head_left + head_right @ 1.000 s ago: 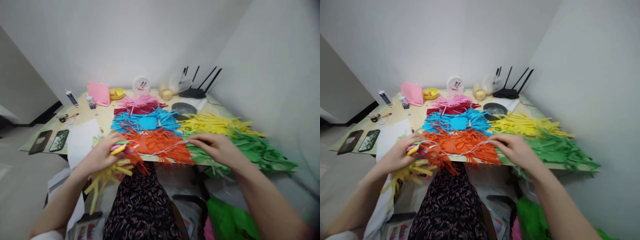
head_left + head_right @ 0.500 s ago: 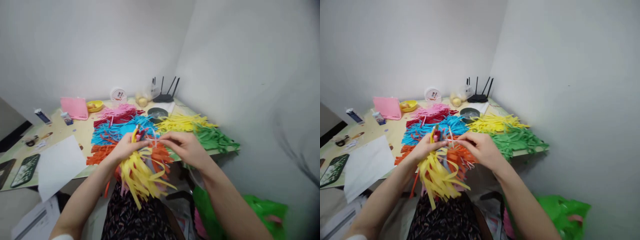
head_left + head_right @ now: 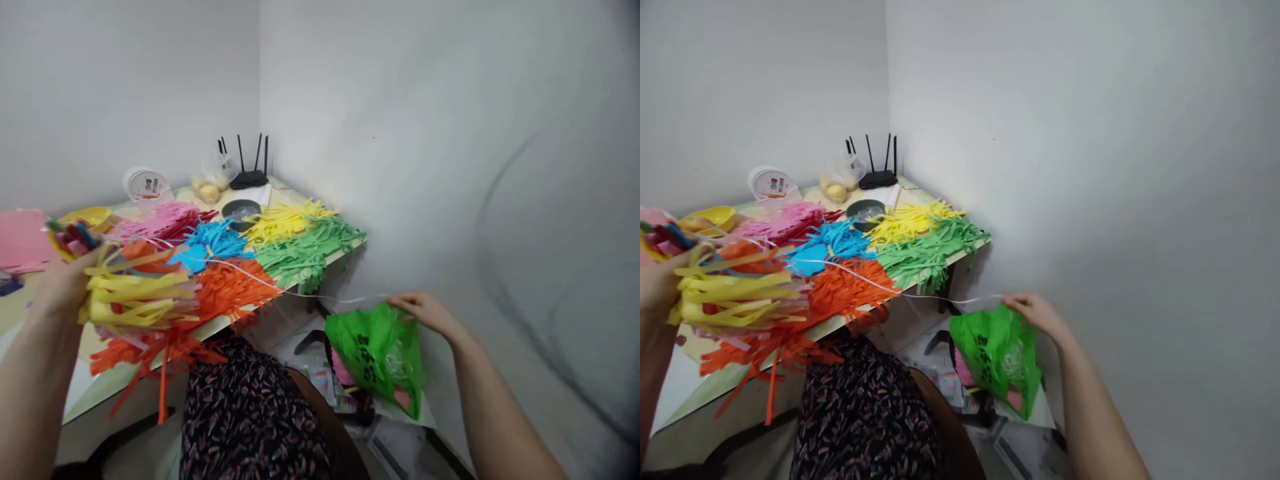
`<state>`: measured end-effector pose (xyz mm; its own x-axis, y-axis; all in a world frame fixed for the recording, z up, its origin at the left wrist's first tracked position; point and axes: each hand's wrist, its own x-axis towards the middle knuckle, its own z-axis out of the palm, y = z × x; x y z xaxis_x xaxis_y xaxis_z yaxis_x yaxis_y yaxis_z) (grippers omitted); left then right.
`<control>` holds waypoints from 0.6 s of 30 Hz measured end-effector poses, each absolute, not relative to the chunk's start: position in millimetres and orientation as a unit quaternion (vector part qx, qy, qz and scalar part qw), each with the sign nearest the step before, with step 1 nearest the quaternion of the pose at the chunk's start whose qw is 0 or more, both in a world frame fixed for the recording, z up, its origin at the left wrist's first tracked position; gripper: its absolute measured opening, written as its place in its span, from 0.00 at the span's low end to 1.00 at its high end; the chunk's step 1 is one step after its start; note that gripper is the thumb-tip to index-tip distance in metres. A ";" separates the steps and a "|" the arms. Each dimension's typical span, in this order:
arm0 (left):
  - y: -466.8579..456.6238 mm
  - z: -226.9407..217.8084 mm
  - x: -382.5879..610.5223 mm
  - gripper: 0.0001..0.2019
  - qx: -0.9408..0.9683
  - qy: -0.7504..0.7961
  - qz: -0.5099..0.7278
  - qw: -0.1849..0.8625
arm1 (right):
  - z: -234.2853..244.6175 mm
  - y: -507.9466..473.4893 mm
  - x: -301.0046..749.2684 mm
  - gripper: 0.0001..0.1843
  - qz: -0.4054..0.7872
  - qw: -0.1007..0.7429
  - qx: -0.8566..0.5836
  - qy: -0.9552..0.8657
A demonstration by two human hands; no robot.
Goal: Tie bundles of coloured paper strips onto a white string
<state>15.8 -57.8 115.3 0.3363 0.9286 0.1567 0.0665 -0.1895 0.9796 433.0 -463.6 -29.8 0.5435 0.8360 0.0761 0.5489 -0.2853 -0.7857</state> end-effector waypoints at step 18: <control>-147.5 139.9 62.8 0.12 0.664 0.237 0.292 0.647 | 143.9 -245.2 276.1 0.26 0.140 0.493 -0.483 -0.710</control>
<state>62.8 -147.5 139.9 0.7168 0.6924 0.0820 -0.0641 -0.0516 0.9966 276.1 -245.2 143.9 -0.0470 0.8242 0.5644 0.5485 0.4935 -0.6750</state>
